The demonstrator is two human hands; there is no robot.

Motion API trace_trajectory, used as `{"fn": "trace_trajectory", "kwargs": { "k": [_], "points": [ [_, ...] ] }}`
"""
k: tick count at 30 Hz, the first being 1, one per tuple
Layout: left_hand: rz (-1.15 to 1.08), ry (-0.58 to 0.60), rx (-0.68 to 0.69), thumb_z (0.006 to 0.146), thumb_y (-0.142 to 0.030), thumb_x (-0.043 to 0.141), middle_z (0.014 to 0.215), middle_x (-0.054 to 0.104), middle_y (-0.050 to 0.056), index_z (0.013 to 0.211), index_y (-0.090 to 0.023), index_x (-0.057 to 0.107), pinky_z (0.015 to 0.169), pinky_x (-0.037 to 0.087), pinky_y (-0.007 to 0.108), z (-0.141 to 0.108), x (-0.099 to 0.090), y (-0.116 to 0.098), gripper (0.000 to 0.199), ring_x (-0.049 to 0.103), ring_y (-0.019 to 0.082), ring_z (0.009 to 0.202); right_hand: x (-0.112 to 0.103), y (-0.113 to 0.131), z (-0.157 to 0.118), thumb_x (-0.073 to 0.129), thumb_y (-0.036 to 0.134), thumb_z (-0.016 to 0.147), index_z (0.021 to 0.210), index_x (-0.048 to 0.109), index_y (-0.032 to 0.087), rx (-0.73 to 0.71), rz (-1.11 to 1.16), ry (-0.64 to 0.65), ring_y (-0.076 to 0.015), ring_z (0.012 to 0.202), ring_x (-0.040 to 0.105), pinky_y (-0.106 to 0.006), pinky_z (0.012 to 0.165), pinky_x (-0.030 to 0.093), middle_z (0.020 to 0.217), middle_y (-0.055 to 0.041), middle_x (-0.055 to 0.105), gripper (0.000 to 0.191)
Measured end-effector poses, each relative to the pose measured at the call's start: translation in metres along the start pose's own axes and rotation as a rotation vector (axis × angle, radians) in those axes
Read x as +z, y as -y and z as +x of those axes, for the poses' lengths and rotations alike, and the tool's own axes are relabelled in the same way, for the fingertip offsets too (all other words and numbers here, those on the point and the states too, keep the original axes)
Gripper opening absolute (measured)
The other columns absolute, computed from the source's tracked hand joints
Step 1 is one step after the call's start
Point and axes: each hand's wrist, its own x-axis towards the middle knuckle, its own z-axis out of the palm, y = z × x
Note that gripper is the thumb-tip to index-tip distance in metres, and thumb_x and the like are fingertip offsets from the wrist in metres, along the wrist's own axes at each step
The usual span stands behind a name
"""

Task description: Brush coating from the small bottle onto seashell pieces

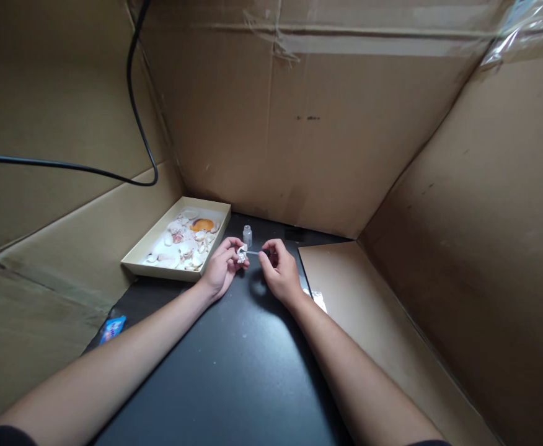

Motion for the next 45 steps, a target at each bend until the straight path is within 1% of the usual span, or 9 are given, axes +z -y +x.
{"fn": "trace_trajectory", "kwargs": {
  "k": [4, 9, 13, 17, 30, 34, 37, 41, 45],
  "points": [
    [0.014, 0.003, 0.004, 0.060, -0.011, 0.048, 0.066, 0.054, -0.003, 0.084, -0.018, 0.047, 0.053, 0.041, 0.020, 0.0001, 0.0001, -0.0002, 0.025, 0.056, 0.009, 0.053, 0.0002, -0.0006, 0.0000, 0.054, 0.032, 0.086, 0.089, 0.049, 0.021, -0.029, -0.050, -0.043, -0.0114, 0.058, 0.043, -0.025, 0.056, 0.035, 0.070, 0.0033, 0.049, 0.012],
    [0.011, 0.001, 0.000, 0.060, -0.011, 0.048, 0.069, 0.055, -0.003, 0.085, -0.018, 0.047, 0.053, 0.042, 0.021, 0.0004, -0.0004, -0.0004, 0.026, 0.056, 0.009, 0.053, 0.0004, -0.0019, -0.0002, 0.053, 0.034, 0.087, 0.095, 0.050, 0.021, -0.012, -0.012, -0.006, -0.0114, 0.057, 0.044, -0.025, 0.055, 0.036, 0.070, 0.0033, 0.050, 0.015],
    [0.013, 0.003, 0.005, 0.061, -0.011, 0.048, 0.067, 0.054, -0.003, 0.084, -0.018, 0.047, 0.053, 0.041, 0.020, 0.0006, -0.0004, -0.0005, 0.025, 0.056, 0.009, 0.053, 0.0006, -0.0023, 0.0000, 0.053, 0.031, 0.086, 0.092, 0.049, 0.022, -0.037, -0.042, -0.062, -0.0116, 0.059, 0.044, -0.025, 0.056, 0.036, 0.072, 0.0029, 0.051, 0.013],
    [0.006, -0.002, -0.002, 0.060, -0.010, 0.048, 0.068, 0.054, -0.003, 0.084, -0.018, 0.047, 0.053, 0.041, 0.020, 0.0007, -0.0003, -0.0006, 0.025, 0.055, 0.008, 0.052, 0.0005, -0.0015, 0.0000, 0.051, 0.033, 0.087, 0.094, 0.048, 0.022, -0.010, 0.003, -0.009, -0.0116, 0.057, 0.044, -0.025, 0.054, 0.036, 0.071, 0.0031, 0.049, 0.014],
    [0.007, 0.003, -0.002, 0.061, -0.011, 0.048, 0.069, 0.055, -0.003, 0.085, -0.018, 0.047, 0.056, 0.045, 0.023, 0.0006, -0.0010, 0.0005, 0.025, 0.057, 0.010, 0.054, 0.0008, -0.0004, -0.0003, 0.054, 0.030, 0.084, 0.090, 0.048, 0.021, -0.038, -0.020, -0.050, -0.0107, 0.057, 0.042, -0.025, 0.055, 0.035, 0.072, 0.0034, 0.049, 0.012],
    [-0.007, 0.006, -0.007, 0.060, -0.010, 0.051, 0.072, 0.057, -0.003, 0.086, -0.018, 0.047, 0.061, 0.046, 0.023, 0.0016, -0.0015, 0.0017, 0.027, 0.059, 0.010, 0.059, 0.0007, -0.0003, -0.0004, 0.053, 0.031, 0.086, 0.092, 0.047, 0.021, -0.017, 0.020, -0.011, -0.0107, 0.055, 0.042, -0.025, 0.053, 0.033, 0.068, 0.0044, 0.046, 0.013],
    [-0.016, 0.018, 0.025, 0.059, -0.008, 0.051, 0.070, 0.055, -0.003, 0.084, -0.017, 0.048, 0.062, 0.043, 0.019, 0.0027, -0.0016, 0.0034, 0.027, 0.055, 0.007, 0.061, 0.0005, -0.0003, -0.0005, 0.055, 0.029, 0.083, 0.089, 0.048, 0.021, -0.031, -0.011, -0.050, -0.0104, 0.058, 0.042, -0.024, 0.055, 0.034, 0.073, 0.0033, 0.049, 0.012],
    [-0.003, 0.038, 0.057, 0.059, -0.006, 0.051, 0.068, 0.051, -0.004, 0.085, -0.017, 0.049, 0.053, 0.034, 0.017, 0.0035, -0.0022, 0.0048, 0.028, 0.046, 0.005, 0.057, 0.0004, -0.0004, -0.0007, 0.052, 0.030, 0.086, 0.092, 0.047, 0.021, -0.010, 0.040, -0.025, -0.0106, 0.056, 0.042, -0.025, 0.054, 0.034, 0.070, 0.0043, 0.046, 0.012],
    [-0.002, 0.038, 0.044, 0.059, -0.007, 0.051, 0.070, 0.050, -0.004, 0.086, -0.018, 0.048, 0.052, 0.035, 0.019, 0.0033, -0.0029, 0.0048, 0.030, 0.045, 0.006, 0.057, 0.0004, -0.0013, -0.0004, 0.054, 0.028, 0.084, 0.087, 0.046, 0.021, -0.018, -0.017, -0.047, -0.0105, 0.057, 0.041, -0.025, 0.055, 0.033, 0.071, 0.0042, 0.046, 0.011]
  ]
}}
